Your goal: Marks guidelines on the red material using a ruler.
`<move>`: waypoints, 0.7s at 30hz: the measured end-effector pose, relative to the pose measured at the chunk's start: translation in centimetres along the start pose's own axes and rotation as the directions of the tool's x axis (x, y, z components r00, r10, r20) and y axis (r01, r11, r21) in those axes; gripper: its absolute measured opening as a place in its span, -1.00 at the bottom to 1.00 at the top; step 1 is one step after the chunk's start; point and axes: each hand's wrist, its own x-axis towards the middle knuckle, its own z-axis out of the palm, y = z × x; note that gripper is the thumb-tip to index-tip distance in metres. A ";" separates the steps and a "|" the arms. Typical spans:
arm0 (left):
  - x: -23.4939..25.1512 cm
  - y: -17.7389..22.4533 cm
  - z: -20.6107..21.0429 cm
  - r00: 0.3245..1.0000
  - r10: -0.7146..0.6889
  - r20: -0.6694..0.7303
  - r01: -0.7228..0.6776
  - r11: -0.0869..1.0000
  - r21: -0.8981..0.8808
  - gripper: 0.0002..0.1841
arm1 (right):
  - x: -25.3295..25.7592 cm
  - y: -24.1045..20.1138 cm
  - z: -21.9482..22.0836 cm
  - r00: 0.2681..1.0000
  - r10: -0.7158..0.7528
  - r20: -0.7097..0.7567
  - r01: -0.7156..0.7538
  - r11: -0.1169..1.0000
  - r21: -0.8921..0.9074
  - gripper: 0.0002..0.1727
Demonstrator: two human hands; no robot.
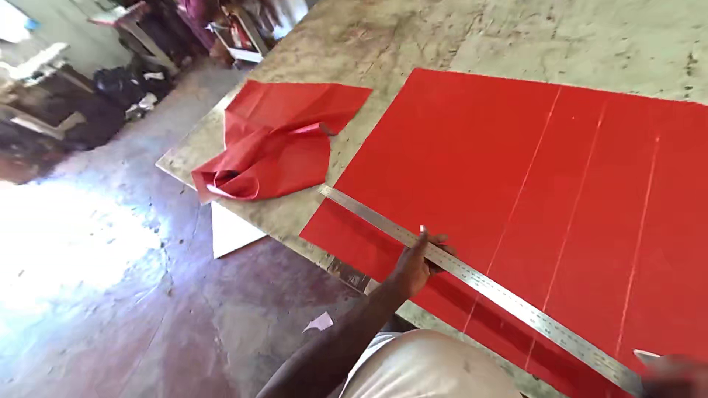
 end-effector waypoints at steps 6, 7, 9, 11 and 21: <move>-1.6 0.0 -5.0 0.978 0.066 -0.198 -0.066 0.998 0.008 -0.31 | 0.9 7.6 -2.5 1.000 0.006 -0.005 -0.007 0.985 -0.171 -0.46; -1.7 0.1 -5.8 0.965 0.066 -0.253 -0.062 0.998 0.023 -0.32 | 1.1 8.1 -2.6 1.000 0.009 0.002 -0.008 0.979 -0.203 -0.46; -2.2 0.3 -7.7 0.947 0.023 -0.322 0.015 0.993 0.114 -0.35 | 1.2 9.0 -2.5 0.999 0.043 0.029 -0.035 0.971 -0.238 -0.51; -3.5 0.8 -9.0 0.950 -0.039 -0.311 0.160 0.912 0.377 -0.36 | 1.4 10.1 -2.2 0.997 0.063 0.039 -0.051 0.965 -0.258 -0.57; 0.3 1.2 -10.4 0.833 0.243 0.496 -0.411 -0.327 0.851 -0.46 | 1.9 11.4 -1.2 0.999 -0.011 0.032 0.022 0.925 -0.379 -0.61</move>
